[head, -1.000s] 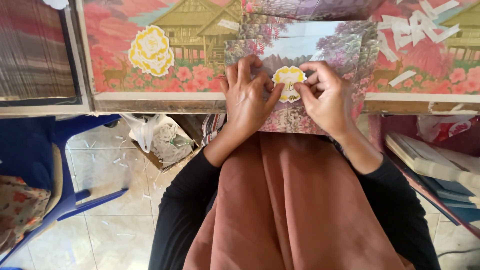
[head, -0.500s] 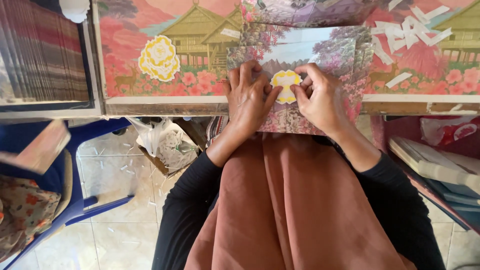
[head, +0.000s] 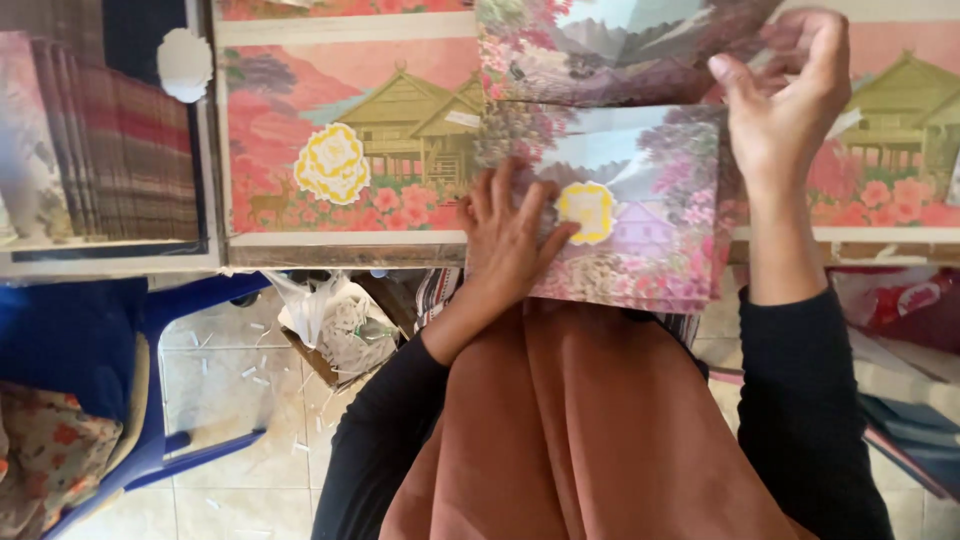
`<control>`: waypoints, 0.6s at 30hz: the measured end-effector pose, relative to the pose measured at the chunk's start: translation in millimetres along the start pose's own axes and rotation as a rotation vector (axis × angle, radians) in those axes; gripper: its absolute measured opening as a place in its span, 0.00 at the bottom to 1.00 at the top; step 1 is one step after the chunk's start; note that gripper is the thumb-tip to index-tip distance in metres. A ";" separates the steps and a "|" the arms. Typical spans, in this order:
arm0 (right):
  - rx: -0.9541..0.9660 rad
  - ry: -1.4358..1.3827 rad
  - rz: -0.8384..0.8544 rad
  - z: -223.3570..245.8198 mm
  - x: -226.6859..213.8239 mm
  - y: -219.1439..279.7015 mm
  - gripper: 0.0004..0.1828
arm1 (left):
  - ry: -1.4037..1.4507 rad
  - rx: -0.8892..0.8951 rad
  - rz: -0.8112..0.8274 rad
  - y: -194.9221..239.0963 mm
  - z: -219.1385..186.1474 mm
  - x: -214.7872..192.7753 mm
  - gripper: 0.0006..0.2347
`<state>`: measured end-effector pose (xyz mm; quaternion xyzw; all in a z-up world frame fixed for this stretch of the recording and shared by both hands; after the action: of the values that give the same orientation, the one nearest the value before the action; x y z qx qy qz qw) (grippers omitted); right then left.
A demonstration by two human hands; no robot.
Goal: Assembling decorative cards by unfolding them, adhering a central label, and stacking them.
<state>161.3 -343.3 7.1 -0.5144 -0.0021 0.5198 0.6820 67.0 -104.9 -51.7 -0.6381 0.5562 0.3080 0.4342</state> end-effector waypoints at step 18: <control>-0.064 -0.013 0.051 -64.7 24.7 9.1 0.29 | 0.271 0.047 -0.206 -20.0 47.9 -46.7 0.17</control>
<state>200.9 -371.7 -42.9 -0.5325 -0.0101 0.5402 0.6516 82.0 -41.2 -27.3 -0.7170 0.5484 0.1601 0.3994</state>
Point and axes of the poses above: each hand's wrist, its own y-axis away from the middle knuckle, its own x-axis out of the palm, z = x × y, the point moved 9 cm from there along -y, towards the middle knuckle, and after that the axes turned 6 degrees about -x, right-handed, at the moved point
